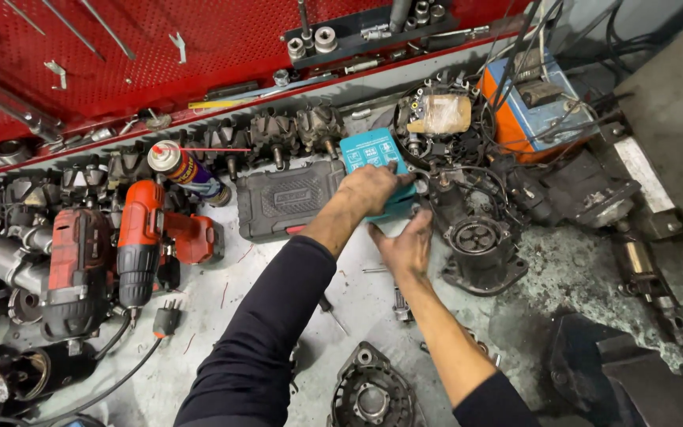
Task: The person assembles a small cylindrical mechanical component using a T-handle wrench and a socket wrench. They tighten bolts on the component, place it on a workbench, and then pick up a small metal ring.
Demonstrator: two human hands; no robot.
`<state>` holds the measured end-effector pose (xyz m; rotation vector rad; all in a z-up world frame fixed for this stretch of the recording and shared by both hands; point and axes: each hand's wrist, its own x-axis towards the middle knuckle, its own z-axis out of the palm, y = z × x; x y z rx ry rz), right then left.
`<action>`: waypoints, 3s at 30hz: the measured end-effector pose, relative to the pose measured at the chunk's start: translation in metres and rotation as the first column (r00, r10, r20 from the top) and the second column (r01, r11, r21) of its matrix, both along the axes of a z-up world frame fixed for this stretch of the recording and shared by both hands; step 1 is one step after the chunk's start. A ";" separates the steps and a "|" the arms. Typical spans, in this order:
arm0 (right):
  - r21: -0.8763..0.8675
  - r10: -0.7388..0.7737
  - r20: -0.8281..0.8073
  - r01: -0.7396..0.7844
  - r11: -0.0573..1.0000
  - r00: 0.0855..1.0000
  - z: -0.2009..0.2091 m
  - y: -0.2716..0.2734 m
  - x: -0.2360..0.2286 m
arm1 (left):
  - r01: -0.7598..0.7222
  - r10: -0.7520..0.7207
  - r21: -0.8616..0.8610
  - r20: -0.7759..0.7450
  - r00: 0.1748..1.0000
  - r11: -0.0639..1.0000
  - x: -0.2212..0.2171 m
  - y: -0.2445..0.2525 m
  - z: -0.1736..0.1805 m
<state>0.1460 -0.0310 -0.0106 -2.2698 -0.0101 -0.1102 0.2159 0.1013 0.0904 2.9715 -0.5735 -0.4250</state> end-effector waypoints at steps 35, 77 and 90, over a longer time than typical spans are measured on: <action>0.022 0.299 -0.210 -0.301 0.953 0.931 0.056 -0.126 -0.162 | -0.124 0.119 -0.126 -0.050 0.992 0.984 -0.026 0.010 0.011; 0.339 0.116 -0.735 0.214 0.916 0.668 -0.041 -0.357 -0.450 | -0.009 0.020 -0.243 0.042 0.999 0.970 -0.235 -0.241 -0.178; 0.729 0.022 -0.360 0.267 0.630 0.933 0.071 -0.393 -0.390 | -0.513 0.067 -0.765 -0.532 0.844 0.390 -0.379 -0.313 -0.110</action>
